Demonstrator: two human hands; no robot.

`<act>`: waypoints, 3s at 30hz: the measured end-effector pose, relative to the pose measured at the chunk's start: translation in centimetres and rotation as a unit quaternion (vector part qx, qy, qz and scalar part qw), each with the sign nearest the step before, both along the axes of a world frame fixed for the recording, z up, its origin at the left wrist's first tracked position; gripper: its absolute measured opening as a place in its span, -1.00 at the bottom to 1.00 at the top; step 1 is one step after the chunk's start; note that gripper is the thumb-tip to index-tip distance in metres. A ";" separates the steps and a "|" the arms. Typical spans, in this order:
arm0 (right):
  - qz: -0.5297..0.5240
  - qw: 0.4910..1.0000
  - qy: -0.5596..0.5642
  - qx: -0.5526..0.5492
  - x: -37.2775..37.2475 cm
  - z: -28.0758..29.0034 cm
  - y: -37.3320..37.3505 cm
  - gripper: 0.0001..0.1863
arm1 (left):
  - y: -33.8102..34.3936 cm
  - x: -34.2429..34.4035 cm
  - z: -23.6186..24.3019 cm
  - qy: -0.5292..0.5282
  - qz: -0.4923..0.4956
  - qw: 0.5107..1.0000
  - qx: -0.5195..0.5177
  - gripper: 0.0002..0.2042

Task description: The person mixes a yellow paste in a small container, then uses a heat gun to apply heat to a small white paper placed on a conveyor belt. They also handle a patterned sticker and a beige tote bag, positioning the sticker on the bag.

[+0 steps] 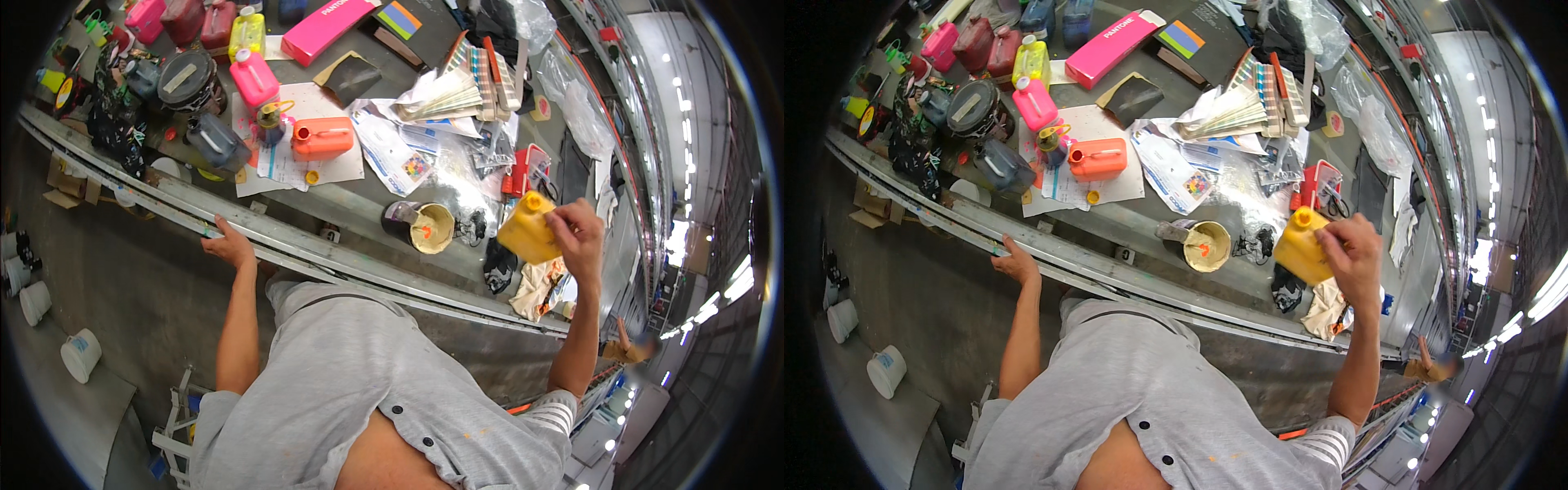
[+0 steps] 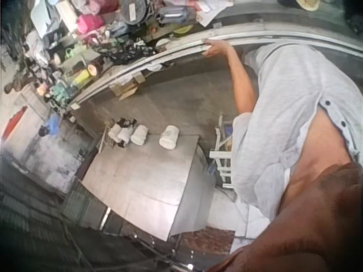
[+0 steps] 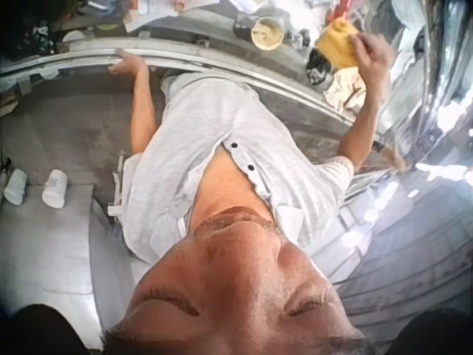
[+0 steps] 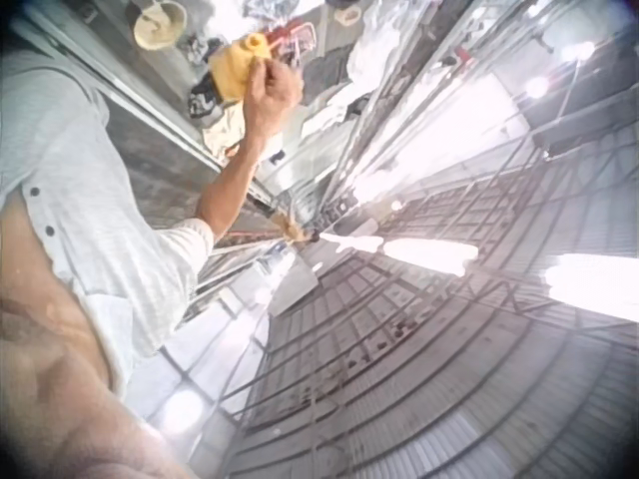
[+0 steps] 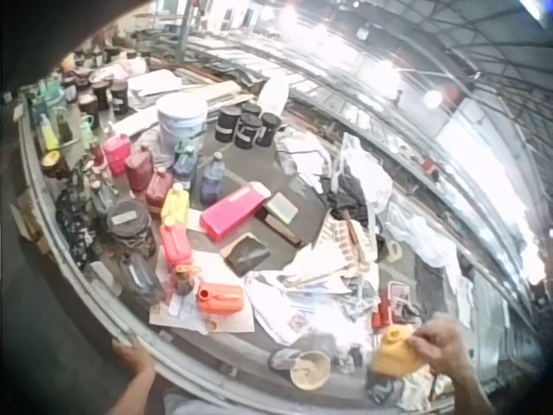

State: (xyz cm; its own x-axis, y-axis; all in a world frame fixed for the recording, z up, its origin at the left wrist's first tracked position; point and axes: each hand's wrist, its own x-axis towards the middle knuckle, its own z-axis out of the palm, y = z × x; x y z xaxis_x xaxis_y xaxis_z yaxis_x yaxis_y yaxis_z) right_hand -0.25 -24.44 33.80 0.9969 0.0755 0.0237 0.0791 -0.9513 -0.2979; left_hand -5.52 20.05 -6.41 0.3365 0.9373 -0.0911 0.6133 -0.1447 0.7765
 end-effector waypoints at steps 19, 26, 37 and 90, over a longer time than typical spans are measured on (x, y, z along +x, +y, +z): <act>0.187 0.960 0.141 -0.154 -3.2 -7.6 5.6 -0.81 | 0.3 -0.2 -0.1 0.010 0.003 1.000 -0.009 -0.22; 0.187 0.950 0.170 -0.183 -2.3 -7.7 6.8 -0.83 | 0.0 -0.3 0.4 0.012 0.000 1.000 -0.010 -0.22; 0.205 0.933 0.197 -0.220 -1.7 -8.1 6.9 -0.84 | 0.1 -0.2 0.4 -0.001 -0.003 1.000 -0.016 -0.25; 0.201 0.907 0.229 -0.289 -0.6 -9.4 7.6 -0.79 | 0.0 -0.1 0.5 -0.004 0.010 0.999 -0.044 -0.14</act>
State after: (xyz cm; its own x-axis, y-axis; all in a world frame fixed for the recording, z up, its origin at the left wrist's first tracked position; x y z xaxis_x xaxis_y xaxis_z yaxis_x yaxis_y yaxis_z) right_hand -0.84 -16.86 24.45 0.7814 0.3029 -0.5456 0.4485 -0.8805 0.1534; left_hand -5.57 20.04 -5.92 0.3184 0.9324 -0.1711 0.6090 -0.0629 0.7907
